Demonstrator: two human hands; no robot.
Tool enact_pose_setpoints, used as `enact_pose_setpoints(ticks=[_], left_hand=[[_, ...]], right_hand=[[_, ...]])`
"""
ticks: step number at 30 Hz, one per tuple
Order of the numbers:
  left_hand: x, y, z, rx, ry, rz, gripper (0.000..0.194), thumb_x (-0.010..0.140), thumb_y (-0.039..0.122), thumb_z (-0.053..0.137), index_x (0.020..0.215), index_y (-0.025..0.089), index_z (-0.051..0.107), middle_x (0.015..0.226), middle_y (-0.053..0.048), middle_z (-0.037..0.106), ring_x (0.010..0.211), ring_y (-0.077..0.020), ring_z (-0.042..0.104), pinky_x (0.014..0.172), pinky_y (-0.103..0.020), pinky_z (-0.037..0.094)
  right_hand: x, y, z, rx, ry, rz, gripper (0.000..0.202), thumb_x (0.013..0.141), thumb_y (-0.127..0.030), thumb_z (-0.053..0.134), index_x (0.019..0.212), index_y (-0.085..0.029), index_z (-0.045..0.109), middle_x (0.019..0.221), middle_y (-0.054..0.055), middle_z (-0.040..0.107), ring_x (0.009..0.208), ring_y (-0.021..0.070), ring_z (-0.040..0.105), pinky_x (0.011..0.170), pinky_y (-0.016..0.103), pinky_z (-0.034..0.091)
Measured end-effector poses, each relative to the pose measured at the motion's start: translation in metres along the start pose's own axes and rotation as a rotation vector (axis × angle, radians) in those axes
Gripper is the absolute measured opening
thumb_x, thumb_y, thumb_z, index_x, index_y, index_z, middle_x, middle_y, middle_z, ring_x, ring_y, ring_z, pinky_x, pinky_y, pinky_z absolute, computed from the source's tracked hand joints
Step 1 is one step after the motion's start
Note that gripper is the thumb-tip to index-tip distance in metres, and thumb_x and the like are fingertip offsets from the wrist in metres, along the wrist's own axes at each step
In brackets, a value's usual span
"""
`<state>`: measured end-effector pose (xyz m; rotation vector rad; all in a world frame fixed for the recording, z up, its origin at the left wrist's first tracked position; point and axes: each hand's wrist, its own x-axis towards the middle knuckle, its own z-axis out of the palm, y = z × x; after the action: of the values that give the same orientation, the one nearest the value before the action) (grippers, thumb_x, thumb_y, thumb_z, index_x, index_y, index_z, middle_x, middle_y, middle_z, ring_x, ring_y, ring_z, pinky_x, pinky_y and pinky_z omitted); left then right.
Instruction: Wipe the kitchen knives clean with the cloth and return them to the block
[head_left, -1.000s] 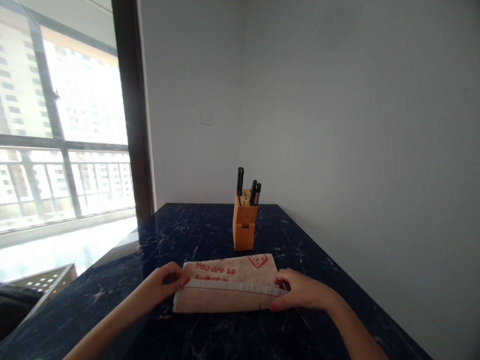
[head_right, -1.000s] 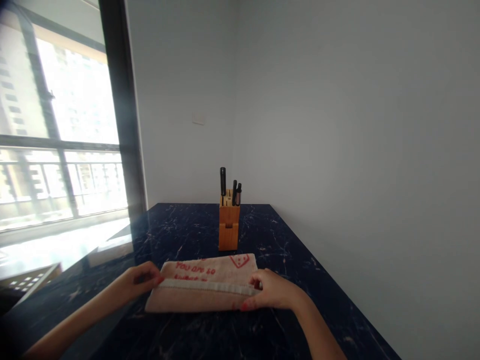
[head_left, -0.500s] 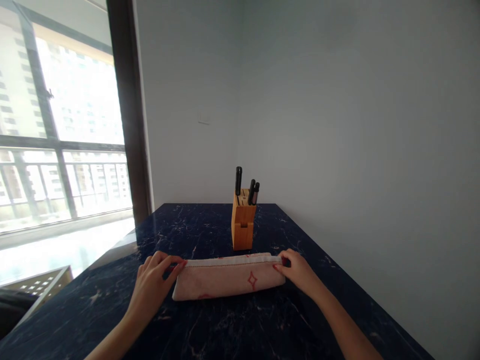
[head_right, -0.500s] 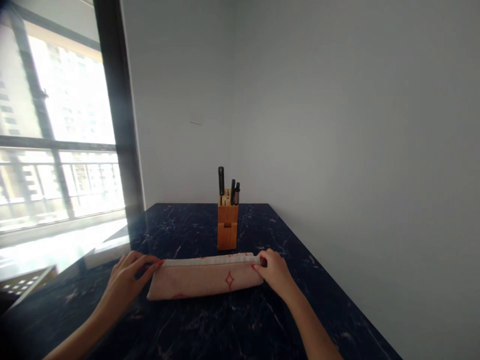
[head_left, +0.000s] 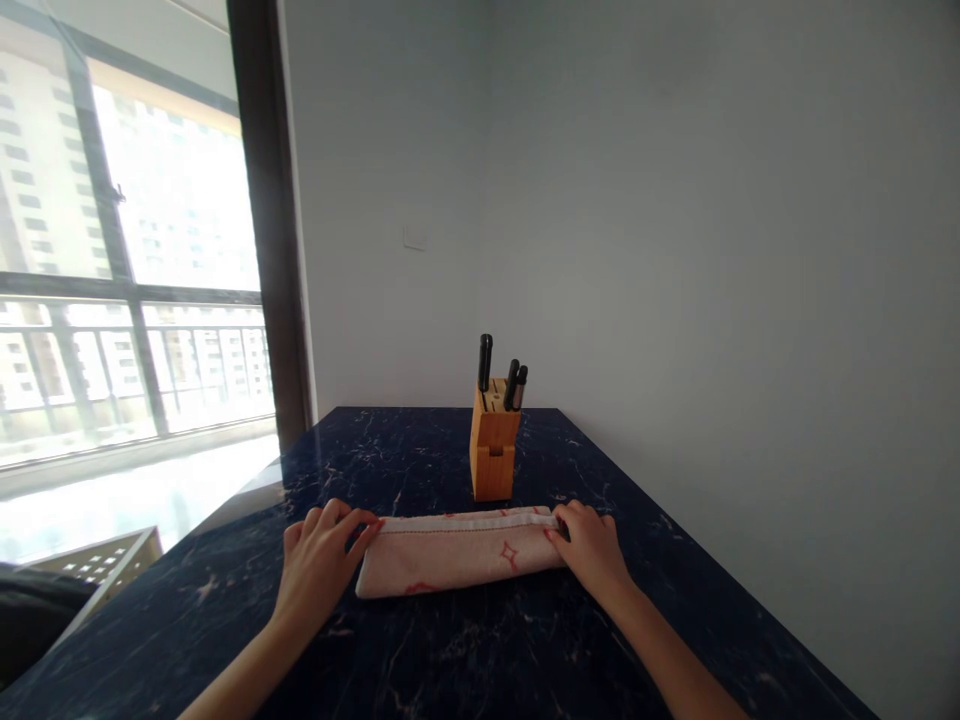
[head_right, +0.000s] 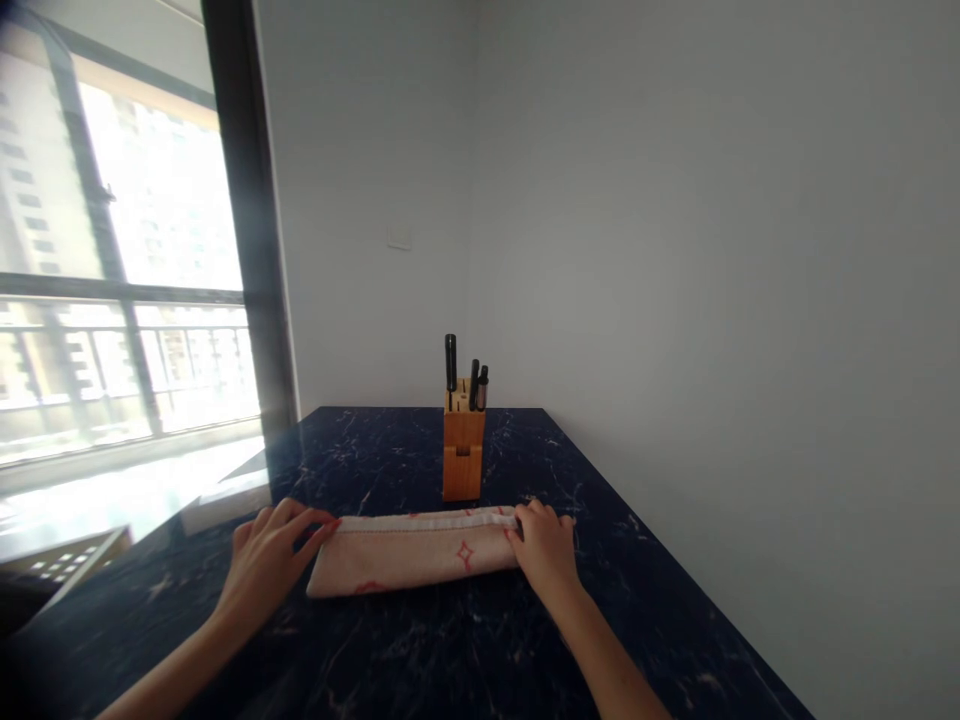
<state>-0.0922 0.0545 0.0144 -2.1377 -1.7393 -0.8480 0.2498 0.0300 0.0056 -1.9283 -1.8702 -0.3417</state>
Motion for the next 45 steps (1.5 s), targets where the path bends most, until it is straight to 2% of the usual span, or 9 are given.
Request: enact_pose_setpoints(ticks=[12, 21, 26, 31, 36, 42, 45], left_hand=[[-0.002, 0.003, -0.001, 0.002, -0.01, 0.019, 0.022, 0.083, 0.037, 0.043, 0.087, 0.031, 0.063, 0.081, 0.001, 0.062, 0.083, -0.0201, 0.05, 0.078, -0.037, 0.025], [-0.003, 0.001, 0.009, -0.038, -0.092, 0.028, 0.023, 0.082, 0.038, 0.043, 0.094, 0.03, 0.061, 0.089, 0.001, 0.064, 0.086, -0.0206, 0.051, 0.081, -0.038, 0.024], [-0.005, 0.005, 0.006, -0.042, -0.102, 0.069, 0.025, 0.084, 0.035, 0.04, 0.093, 0.028, 0.062, 0.084, 0.0, 0.064, 0.084, -0.0197, 0.05, 0.079, -0.035, 0.025], [-0.007, 0.009, 0.003, -0.069, -0.115, 0.131, 0.027, 0.085, 0.034, 0.036, 0.09, 0.026, 0.061, 0.079, -0.001, 0.062, 0.082, -0.0198, 0.049, 0.077, -0.036, 0.026], [-0.009, 0.01, 0.005, -0.112, -0.133, 0.161, 0.028, 0.086, 0.033, 0.034, 0.093, 0.026, 0.06, 0.083, -0.001, 0.062, 0.082, -0.0192, 0.048, 0.077, -0.035, 0.027], [-0.012, 0.015, 0.005, -0.17, -0.191, 0.225, 0.028, 0.087, 0.035, 0.033, 0.09, 0.027, 0.06, 0.085, 0.0, 0.063, 0.081, -0.0192, 0.049, 0.076, -0.035, 0.028], [-0.013, 0.019, 0.001, -0.191, -0.21, 0.259, 0.029, 0.088, 0.034, 0.031, 0.091, 0.027, 0.059, 0.087, 0.0, 0.063, 0.083, -0.0189, 0.049, 0.077, -0.035, 0.028]], right_hand=[[-0.002, -0.006, 0.001, -0.086, 0.029, 0.039, 0.008, 0.079, -0.025, 0.049, 0.077, -0.023, 0.057, 0.083, 0.0, 0.059, 0.083, 0.0184, 0.052, 0.066, 0.03, 0.024], [-0.003, -0.005, 0.007, -0.021, -0.01, 0.086, 0.01, 0.077, -0.025, 0.049, 0.084, -0.024, 0.056, 0.086, 0.0, 0.061, 0.086, 0.0196, 0.053, 0.075, 0.034, 0.027], [-0.001, 0.004, 0.002, 0.046, -0.087, 0.183, 0.018, 0.078, -0.034, 0.048, 0.091, -0.023, 0.055, 0.085, 0.002, 0.063, 0.088, 0.0213, 0.055, 0.075, 0.035, 0.03], [0.0, 0.019, -0.008, 0.099, -0.227, 0.302, 0.029, 0.078, -0.046, 0.042, 0.077, -0.022, 0.059, 0.087, 0.005, 0.065, 0.091, 0.026, 0.056, 0.076, 0.042, 0.031], [0.0, 0.02, -0.006, 0.15, -0.318, 0.323, 0.036, 0.076, -0.053, 0.043, 0.072, -0.023, 0.062, 0.085, 0.007, 0.066, 0.089, 0.0281, 0.057, 0.079, 0.046, 0.031], [0.0, 0.013, 0.004, 0.227, -0.368, 0.342, 0.032, 0.071, -0.051, 0.049, 0.076, -0.022, 0.062, 0.083, 0.006, 0.066, 0.085, 0.0275, 0.058, 0.077, 0.043, 0.034], [0.001, 0.011, 0.007, 0.279, -0.372, 0.344, 0.027, 0.07, -0.045, 0.051, 0.076, -0.021, 0.062, 0.08, 0.004, 0.066, 0.081, 0.0247, 0.059, 0.073, 0.037, 0.036]])
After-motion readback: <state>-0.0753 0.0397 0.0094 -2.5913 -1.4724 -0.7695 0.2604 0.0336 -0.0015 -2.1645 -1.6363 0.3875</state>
